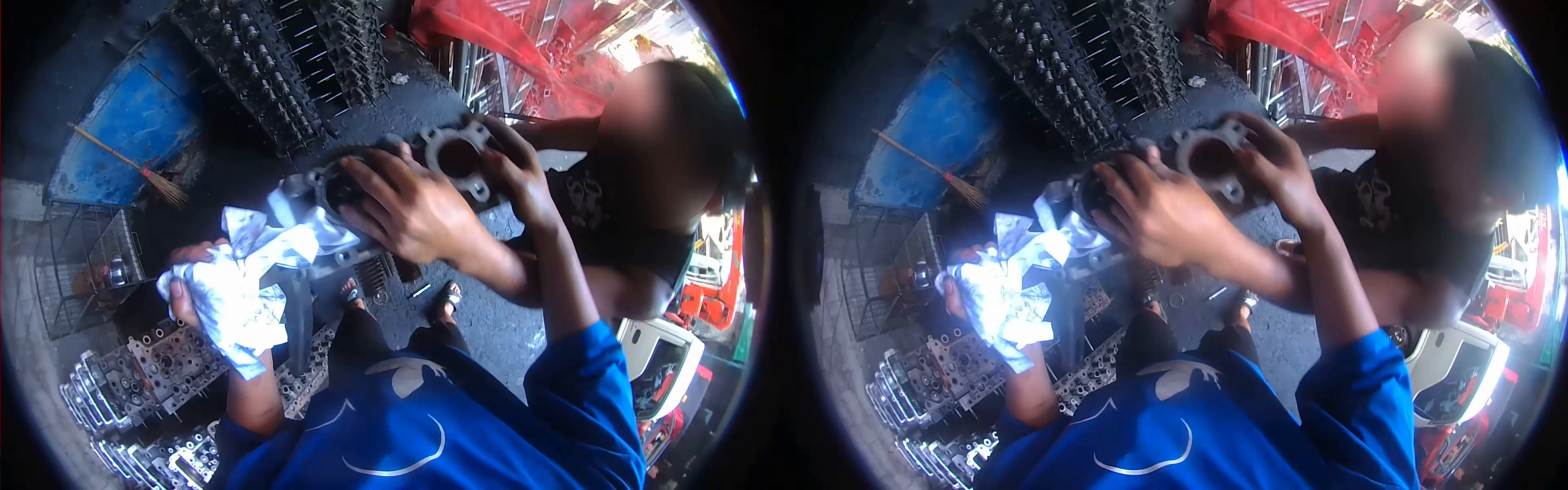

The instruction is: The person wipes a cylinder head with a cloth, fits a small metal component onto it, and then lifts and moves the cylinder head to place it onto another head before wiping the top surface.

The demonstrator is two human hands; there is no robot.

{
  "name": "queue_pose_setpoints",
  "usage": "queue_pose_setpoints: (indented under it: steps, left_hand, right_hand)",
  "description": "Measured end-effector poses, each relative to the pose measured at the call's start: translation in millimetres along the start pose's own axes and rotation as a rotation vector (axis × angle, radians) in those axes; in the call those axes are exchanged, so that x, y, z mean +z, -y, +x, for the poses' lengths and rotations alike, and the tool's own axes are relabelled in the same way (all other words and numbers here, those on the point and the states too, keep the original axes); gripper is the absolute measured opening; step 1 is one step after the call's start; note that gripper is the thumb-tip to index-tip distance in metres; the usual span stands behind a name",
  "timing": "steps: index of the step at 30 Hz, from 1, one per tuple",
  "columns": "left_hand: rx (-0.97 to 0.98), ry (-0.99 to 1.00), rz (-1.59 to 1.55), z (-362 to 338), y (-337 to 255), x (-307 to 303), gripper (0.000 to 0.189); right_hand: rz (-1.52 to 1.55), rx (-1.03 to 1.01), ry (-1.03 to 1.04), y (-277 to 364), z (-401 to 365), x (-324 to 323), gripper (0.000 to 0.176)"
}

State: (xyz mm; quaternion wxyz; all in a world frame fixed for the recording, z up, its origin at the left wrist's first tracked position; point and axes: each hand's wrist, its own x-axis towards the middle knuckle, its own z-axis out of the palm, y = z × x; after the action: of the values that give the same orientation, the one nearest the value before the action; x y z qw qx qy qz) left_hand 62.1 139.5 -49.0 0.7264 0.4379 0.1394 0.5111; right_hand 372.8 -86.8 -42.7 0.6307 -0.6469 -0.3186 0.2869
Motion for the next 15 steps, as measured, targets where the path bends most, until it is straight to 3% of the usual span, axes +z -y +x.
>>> queue_pose_setpoints:
  steps: [3,4,6,9,13,15]
  left_hand:
    - [0.073,0.022,0.119,-12,2,-10,0.037]
    - [0.078,0.025,0.112,-12,8,-7,0.037]
    - [0.244,0.137,0.298,-19,19,1,0.037]
    - [0.356,-0.071,0.528,-35,48,29,0.035]
    - [0.423,-0.147,0.507,-37,86,71,0.035]
    - [0.427,-0.114,0.470,-24,91,82,0.035]
  right_hand:
    - [0.002,-0.008,0.177,-6,55,-6,0.047]
    - [-0.005,0.099,0.213,-1,69,-9,0.047]
    - [-0.020,0.019,0.251,-13,99,-18,0.049]
    - [-0.033,0.080,0.324,-22,127,-52,0.049]
    - [0.178,0.081,0.306,-30,123,-100,0.051]
    - [0.123,0.066,0.272,-31,116,-116,0.051]
